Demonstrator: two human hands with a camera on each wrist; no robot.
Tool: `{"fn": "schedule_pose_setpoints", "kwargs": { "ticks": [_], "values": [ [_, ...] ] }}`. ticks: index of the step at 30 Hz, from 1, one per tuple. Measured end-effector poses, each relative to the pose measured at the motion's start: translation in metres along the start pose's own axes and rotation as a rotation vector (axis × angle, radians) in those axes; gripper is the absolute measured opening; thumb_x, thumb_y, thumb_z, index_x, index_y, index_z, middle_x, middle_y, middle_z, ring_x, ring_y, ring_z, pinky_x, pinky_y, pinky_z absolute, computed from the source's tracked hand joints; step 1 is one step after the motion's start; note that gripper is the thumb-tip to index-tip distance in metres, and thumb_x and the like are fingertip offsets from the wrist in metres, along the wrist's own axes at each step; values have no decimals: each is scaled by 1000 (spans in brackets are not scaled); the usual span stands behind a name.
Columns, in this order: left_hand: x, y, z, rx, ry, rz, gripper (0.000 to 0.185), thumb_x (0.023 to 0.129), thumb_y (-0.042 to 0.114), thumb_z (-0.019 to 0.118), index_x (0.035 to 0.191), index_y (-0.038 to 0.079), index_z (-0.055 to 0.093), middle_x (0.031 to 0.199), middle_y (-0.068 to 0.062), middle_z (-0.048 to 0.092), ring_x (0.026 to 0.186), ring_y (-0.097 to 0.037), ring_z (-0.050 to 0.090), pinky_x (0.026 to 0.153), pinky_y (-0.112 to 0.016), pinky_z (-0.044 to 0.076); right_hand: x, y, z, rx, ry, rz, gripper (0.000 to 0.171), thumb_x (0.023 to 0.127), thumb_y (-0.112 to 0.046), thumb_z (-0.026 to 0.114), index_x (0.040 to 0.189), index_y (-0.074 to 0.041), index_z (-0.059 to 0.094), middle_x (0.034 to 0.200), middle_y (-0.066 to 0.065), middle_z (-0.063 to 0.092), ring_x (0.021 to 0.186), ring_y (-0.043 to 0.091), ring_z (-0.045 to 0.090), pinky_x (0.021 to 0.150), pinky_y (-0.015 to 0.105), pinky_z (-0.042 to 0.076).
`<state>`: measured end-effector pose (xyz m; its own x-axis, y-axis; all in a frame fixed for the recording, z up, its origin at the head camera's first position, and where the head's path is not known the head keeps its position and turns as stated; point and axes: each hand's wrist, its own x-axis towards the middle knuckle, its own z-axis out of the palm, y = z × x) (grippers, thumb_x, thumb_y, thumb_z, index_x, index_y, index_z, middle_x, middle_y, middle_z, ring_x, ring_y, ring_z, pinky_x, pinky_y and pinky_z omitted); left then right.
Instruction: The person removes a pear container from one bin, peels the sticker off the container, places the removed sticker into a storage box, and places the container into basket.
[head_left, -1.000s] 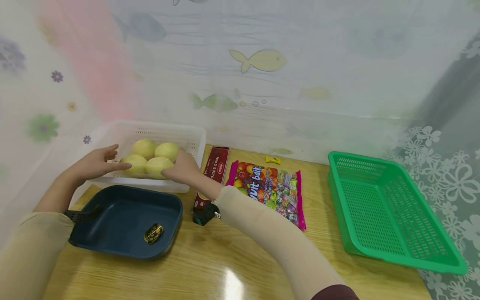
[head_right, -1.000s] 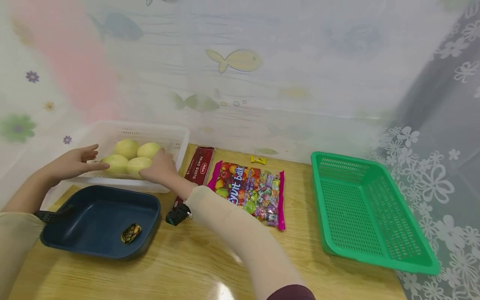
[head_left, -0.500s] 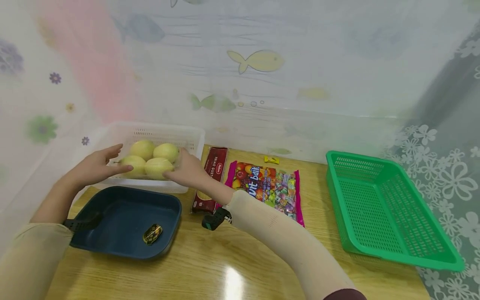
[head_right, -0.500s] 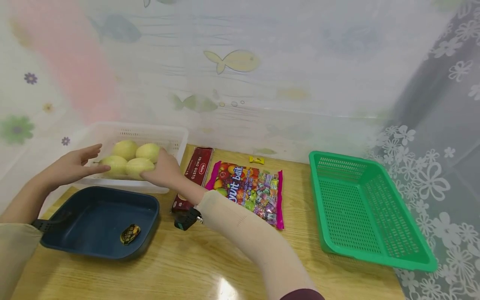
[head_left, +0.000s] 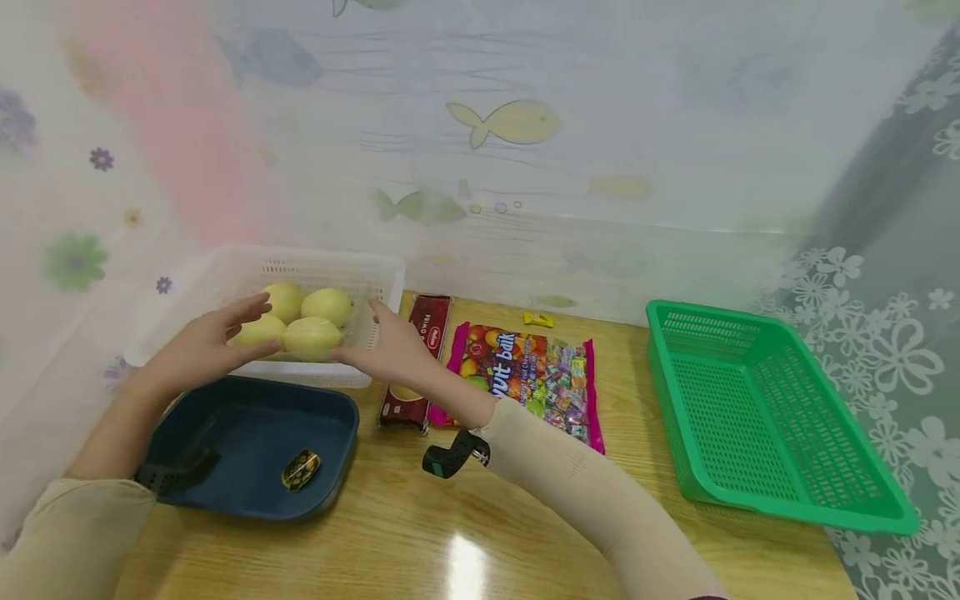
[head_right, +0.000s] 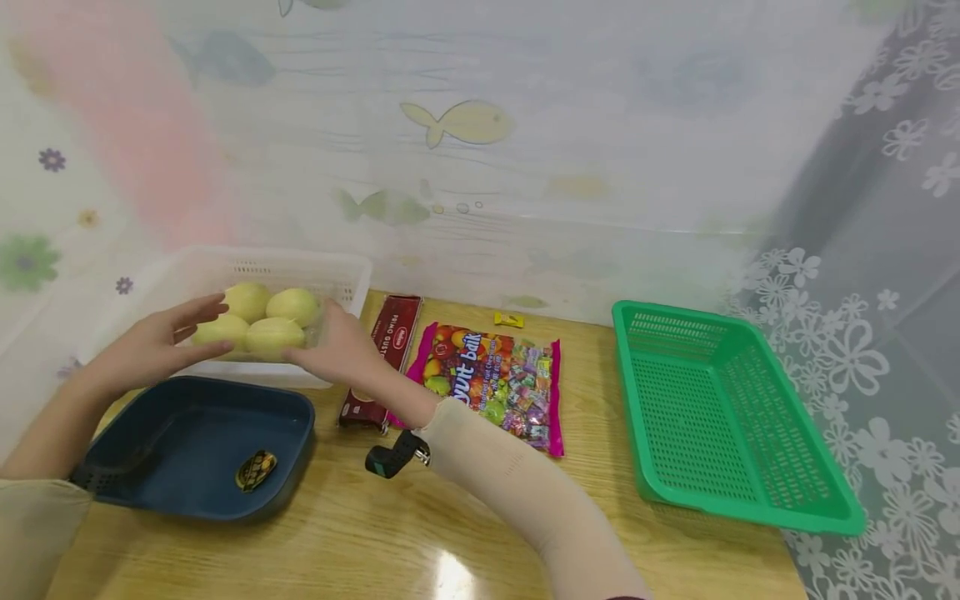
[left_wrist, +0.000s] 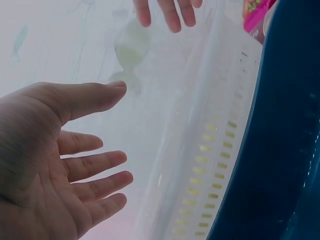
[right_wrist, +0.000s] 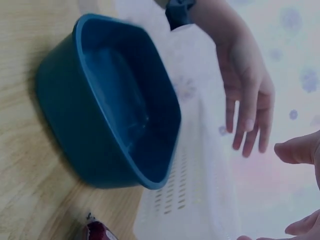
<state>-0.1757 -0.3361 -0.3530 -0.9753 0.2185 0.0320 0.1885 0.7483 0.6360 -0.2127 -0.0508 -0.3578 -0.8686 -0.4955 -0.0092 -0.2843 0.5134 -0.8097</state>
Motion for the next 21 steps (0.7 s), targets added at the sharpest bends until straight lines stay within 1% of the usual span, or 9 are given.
{"fn": "schedule_pose_setpoints", "kwargs": {
  "ticks": [3, 6, 7, 11, 13, 15, 17, 19, 21],
  "values": [
    [-2, 6, 3, 2, 1, 5, 88, 104, 31, 72, 167, -4, 22, 162, -35, 37, 149, -58, 33, 116, -74, 30, -9, 0, -5, 18, -14, -14, 98, 95, -46, 77, 171, -18, 23, 168, 10, 41, 149, 31, 48, 113, 50, 49],
    [-5, 10, 6, 0, 7, 21, 87, 103, 31, 72, 167, -3, 24, 162, -34, 39, 149, -57, 34, 117, -72, 31, -19, 0, -10, 38, -29, -32, 97, 96, -46, 76, 172, -19, 22, 167, 11, 44, 142, 32, 56, 110, 49, 52],
    [-5, 12, 8, -4, 10, 26, 87, 103, 31, 73, 167, -3, 25, 162, -33, 40, 149, -57, 34, 117, -72, 31, -22, 1, -12, 36, -35, -38, 97, 96, -46, 75, 172, -19, 21, 166, 12, 44, 142, 32, 56, 111, 49, 51],
    [-9, 20, 15, -26, 43, 58, 84, 102, 28, 74, 166, -2, 28, 160, -32, 43, 148, -57, 36, 115, -71, 32, -33, 6, -15, 10, -36, -60, 95, 97, -47, 75, 171, -18, 24, 165, 12, 46, 134, 30, 62, 106, 42, 54],
    [-11, 25, 20, -34, 68, 81, 84, 101, 26, 75, 165, -2, 29, 158, -32, 46, 147, -57, 38, 114, -72, 33, -38, 10, -17, 29, -27, -62, 94, 96, -45, 76, 171, -18, 25, 164, 13, 47, 135, 29, 62, 105, 38, 55],
    [-14, 31, 26, -40, 90, 100, 83, 101, 25, 76, 165, -2, 30, 157, -31, 48, 146, -55, 40, 113, -70, 35, -44, 14, -19, 73, -19, -56, 93, 95, -42, 78, 170, -18, 27, 164, 13, 48, 128, 30, 67, 100, 36, 57],
    [-17, 36, 31, -50, 103, 118, 84, 101, 24, 76, 166, 0, 29, 157, -30, 49, 146, -52, 42, 114, -66, 36, -50, 17, -22, 131, -9, -52, 91, 96, -39, 78, 169, -17, 29, 163, 14, 48, 133, 30, 64, 103, 36, 57],
    [-21, 40, 37, -60, 112, 136, 84, 101, 24, 76, 168, 4, 28, 158, -28, 49, 146, -49, 43, 122, -45, 38, -56, 20, -25, 180, -5, -53, 90, 96, -35, 79, 169, -16, 29, 163, 14, 48, 138, 30, 60, 106, 39, 56],
    [-26, 45, 41, -77, 118, 158, 84, 101, 23, 75, 169, 6, 27, 160, -26, 48, 146, -48, 43, 120, -20, 36, -62, 23, -28, 208, -3, -63, 89, 97, -32, 78, 169, -16, 29, 163, 14, 47, 143, 31, 55, 109, 42, 54]
  ]
}}
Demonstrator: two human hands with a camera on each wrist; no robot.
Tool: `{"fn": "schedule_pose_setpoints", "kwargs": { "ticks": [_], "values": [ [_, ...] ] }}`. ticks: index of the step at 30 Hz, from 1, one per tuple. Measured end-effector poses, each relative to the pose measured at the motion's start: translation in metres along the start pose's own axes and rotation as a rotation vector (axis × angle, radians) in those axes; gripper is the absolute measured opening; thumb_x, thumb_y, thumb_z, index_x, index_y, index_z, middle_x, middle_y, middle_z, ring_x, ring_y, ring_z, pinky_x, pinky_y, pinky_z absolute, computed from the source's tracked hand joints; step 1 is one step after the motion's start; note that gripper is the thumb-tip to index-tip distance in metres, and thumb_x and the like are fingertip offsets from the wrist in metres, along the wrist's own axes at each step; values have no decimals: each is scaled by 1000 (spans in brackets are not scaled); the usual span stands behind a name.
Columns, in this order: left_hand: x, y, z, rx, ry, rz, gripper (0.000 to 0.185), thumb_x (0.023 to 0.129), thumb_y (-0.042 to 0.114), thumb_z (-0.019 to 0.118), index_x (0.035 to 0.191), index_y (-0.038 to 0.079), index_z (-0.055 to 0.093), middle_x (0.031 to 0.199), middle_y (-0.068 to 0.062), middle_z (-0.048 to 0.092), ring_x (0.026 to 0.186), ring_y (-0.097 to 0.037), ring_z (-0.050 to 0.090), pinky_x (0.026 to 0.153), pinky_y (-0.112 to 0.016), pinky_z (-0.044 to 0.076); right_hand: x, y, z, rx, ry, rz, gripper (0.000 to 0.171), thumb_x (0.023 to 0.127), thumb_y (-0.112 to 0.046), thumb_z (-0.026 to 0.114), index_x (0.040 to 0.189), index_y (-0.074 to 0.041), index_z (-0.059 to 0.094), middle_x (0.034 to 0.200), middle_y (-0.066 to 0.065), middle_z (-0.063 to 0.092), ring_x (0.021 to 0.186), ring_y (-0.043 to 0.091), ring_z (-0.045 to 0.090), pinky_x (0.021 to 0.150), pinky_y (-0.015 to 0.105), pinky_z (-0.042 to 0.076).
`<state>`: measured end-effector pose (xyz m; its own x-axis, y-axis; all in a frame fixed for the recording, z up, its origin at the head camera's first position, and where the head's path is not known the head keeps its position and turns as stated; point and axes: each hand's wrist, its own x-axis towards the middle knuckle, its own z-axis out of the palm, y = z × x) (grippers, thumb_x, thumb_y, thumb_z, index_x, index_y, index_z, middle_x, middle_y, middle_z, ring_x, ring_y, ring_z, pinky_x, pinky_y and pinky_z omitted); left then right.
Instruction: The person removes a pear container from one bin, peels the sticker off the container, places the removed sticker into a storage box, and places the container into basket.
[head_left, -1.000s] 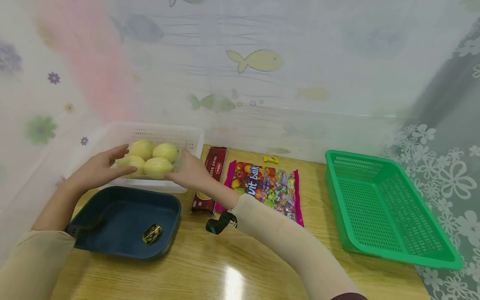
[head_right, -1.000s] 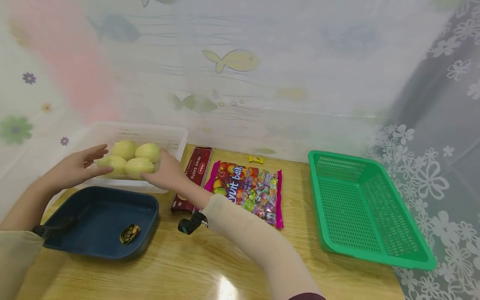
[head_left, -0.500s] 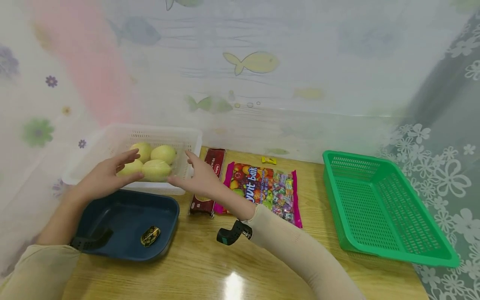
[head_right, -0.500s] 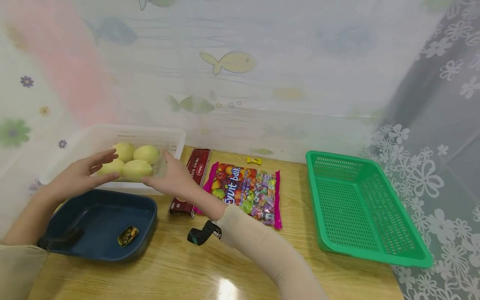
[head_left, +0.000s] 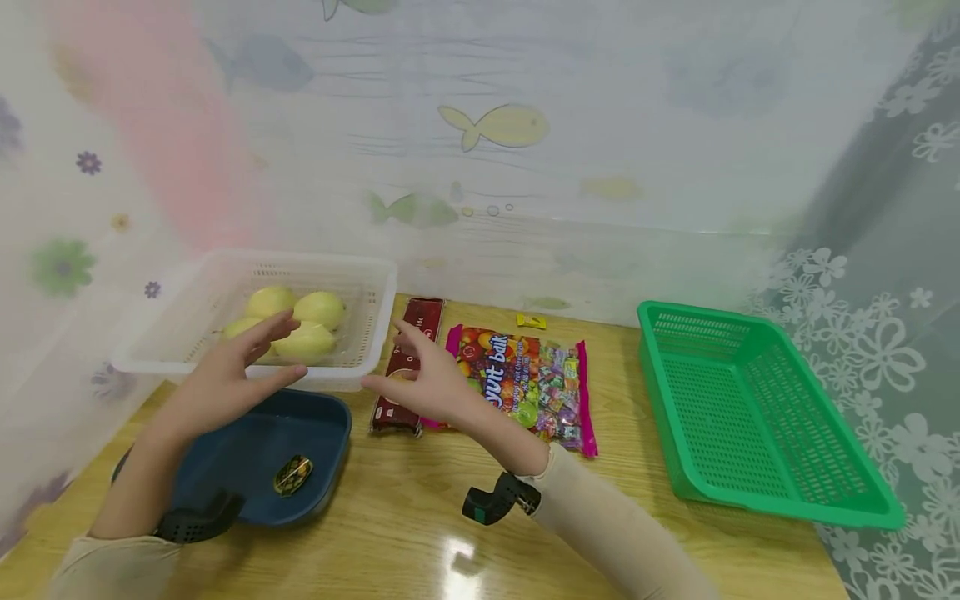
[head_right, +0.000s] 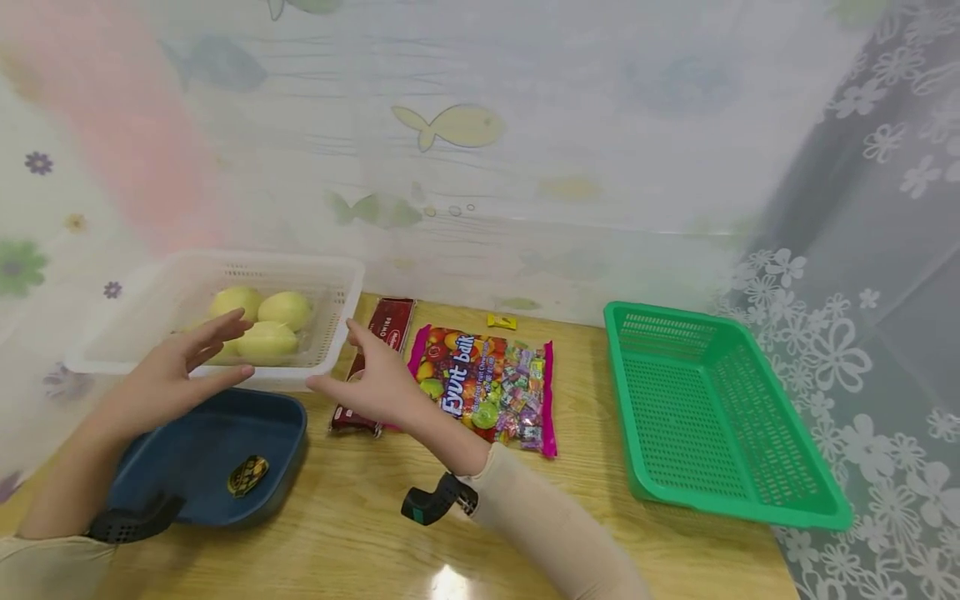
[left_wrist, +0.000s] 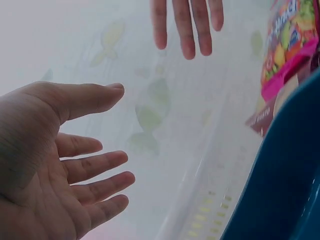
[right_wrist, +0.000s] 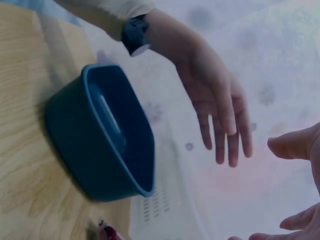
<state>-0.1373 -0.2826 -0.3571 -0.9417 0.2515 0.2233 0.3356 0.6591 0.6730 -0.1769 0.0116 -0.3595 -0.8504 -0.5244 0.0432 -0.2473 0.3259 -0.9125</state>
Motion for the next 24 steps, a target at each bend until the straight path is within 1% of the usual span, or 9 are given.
{"fn": "schedule_pose_setpoints", "kwargs": {
  "ticks": [3, 6, 12, 13, 16, 19, 20, 23, 24],
  "values": [
    [-6, 6, 5, -8, 17, 35, 84, 101, 19, 75, 169, 9, 27, 159, -25, 48, 145, -49, 45, 101, 4, 26, -9, 4, -4, 2, 3, -29, 87, 98, -29, 78, 169, -16, 30, 163, 12, 48, 148, 28, 50, 112, 42, 52],
    [-12, 13, 12, -16, 26, 57, 84, 101, 17, 76, 169, 12, 28, 159, -24, 49, 145, -50, 45, 107, 0, 29, -20, 11, -6, -5, 17, -60, 86, 98, -31, 77, 169, -17, 31, 163, 10, 49, 146, 26, 52, 113, 44, 51],
    [-19, 28, 33, -26, 21, 51, 83, 101, 24, 76, 169, 18, 30, 162, -16, 49, 148, -43, 45, 114, -7, 33, -48, 31, -9, 7, 47, -79, 84, 98, -33, 77, 168, -18, 32, 163, 10, 49, 144, 27, 54, 111, 50, 52],
    [-19, 31, 37, -31, 24, 55, 82, 100, 24, 77, 169, 19, 31, 162, -15, 50, 148, -42, 46, 110, -2, 30, -51, 34, -10, 19, 52, -85, 84, 98, -33, 76, 168, -18, 32, 162, 11, 49, 144, 28, 54, 111, 51, 52],
    [-16, 40, 47, -46, 39, 73, 80, 100, 23, 77, 168, 18, 34, 162, -15, 50, 148, -39, 46, 112, -4, 31, -60, 41, -14, 22, 82, -93, 82, 99, -32, 77, 167, -18, 34, 161, 10, 51, 145, 27, 52, 110, 50, 53],
    [-13, 48, 56, -45, 49, 92, 78, 101, 21, 77, 167, 18, 35, 161, -15, 50, 147, -39, 47, 119, -25, 39, -68, 47, -18, 26, 108, -96, 82, 99, -29, 78, 167, -19, 34, 160, 8, 53, 147, 26, 51, 108, 48, 54],
    [-12, 50, 59, -42, 51, 98, 79, 100, 20, 77, 167, 17, 36, 161, -16, 51, 147, -39, 47, 120, -37, 41, -71, 50, -20, 27, 113, -92, 82, 99, -28, 78, 167, -19, 34, 159, 8, 53, 146, 27, 51, 108, 47, 54],
    [-11, 54, 67, -47, 48, 113, 79, 100, 18, 77, 167, 16, 36, 159, -17, 52, 145, -41, 48, 111, -67, 41, -80, 57, -23, 52, 120, -84, 82, 99, -26, 78, 168, -18, 33, 159, 11, 53, 145, 33, 52, 107, 50, 55],
    [-10, 55, 69, -51, 47, 117, 79, 99, 17, 77, 167, 16, 36, 159, -17, 52, 144, -41, 49, 111, -69, 41, -83, 60, -24, 62, 121, -80, 82, 99, -25, 78, 167, -17, 34, 159, 12, 53, 144, 35, 52, 108, 52, 54]
  ]
}}
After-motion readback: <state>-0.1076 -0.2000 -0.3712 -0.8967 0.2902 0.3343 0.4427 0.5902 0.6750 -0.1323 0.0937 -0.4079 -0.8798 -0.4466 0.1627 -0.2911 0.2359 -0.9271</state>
